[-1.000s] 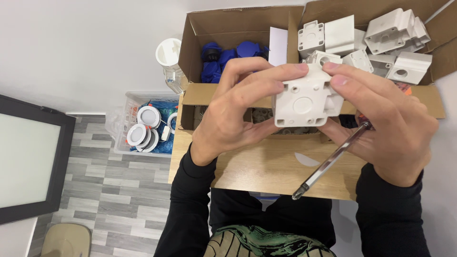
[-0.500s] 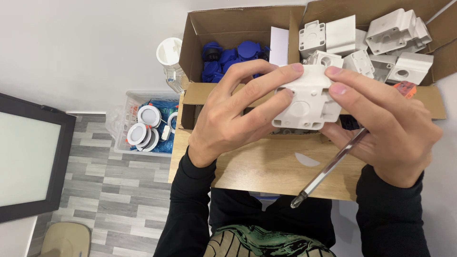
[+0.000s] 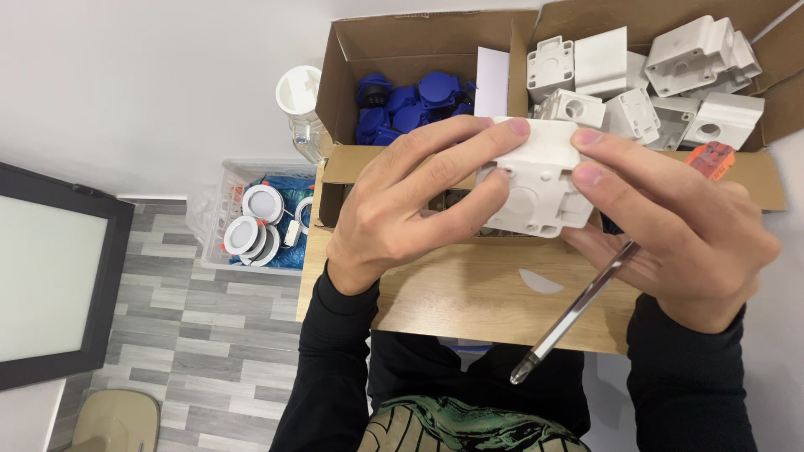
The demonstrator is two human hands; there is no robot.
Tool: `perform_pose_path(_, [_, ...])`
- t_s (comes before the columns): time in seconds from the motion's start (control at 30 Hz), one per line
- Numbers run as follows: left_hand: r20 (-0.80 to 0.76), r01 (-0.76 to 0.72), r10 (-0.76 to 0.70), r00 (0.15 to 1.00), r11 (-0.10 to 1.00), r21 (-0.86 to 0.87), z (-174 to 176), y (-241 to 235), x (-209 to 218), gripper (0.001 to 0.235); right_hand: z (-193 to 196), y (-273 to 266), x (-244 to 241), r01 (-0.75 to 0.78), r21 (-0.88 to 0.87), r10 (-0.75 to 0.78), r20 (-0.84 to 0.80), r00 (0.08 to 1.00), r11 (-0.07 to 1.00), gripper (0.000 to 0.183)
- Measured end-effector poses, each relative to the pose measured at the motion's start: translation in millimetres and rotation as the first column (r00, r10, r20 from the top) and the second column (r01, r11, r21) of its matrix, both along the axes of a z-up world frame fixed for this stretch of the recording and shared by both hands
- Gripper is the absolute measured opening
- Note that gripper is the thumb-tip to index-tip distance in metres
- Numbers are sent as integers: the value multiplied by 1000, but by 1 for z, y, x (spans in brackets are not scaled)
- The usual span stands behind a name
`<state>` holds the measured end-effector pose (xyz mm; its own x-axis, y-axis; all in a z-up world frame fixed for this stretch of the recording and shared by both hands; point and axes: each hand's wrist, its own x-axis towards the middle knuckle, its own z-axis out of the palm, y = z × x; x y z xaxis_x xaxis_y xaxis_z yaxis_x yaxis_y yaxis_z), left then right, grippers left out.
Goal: Assembling electrical socket components using a screwdriver
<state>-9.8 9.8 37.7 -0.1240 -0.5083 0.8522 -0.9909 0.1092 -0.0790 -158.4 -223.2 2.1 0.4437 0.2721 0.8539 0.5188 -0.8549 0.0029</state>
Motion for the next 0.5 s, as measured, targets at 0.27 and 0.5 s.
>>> perform_pose_path(0.27, [-5, 16, -16, 1000, 1000, 15, -2, 1, 2, 9, -1, -1, 1, 20, -26, -20, 21, 1000, 999, 24])
perform_pose_path(0.5, [-31, 37, -36, 999, 999, 13, 0, 0, 1, 4, -4, -4, 0, 40, -30, -39, 27, 999, 999, 25])
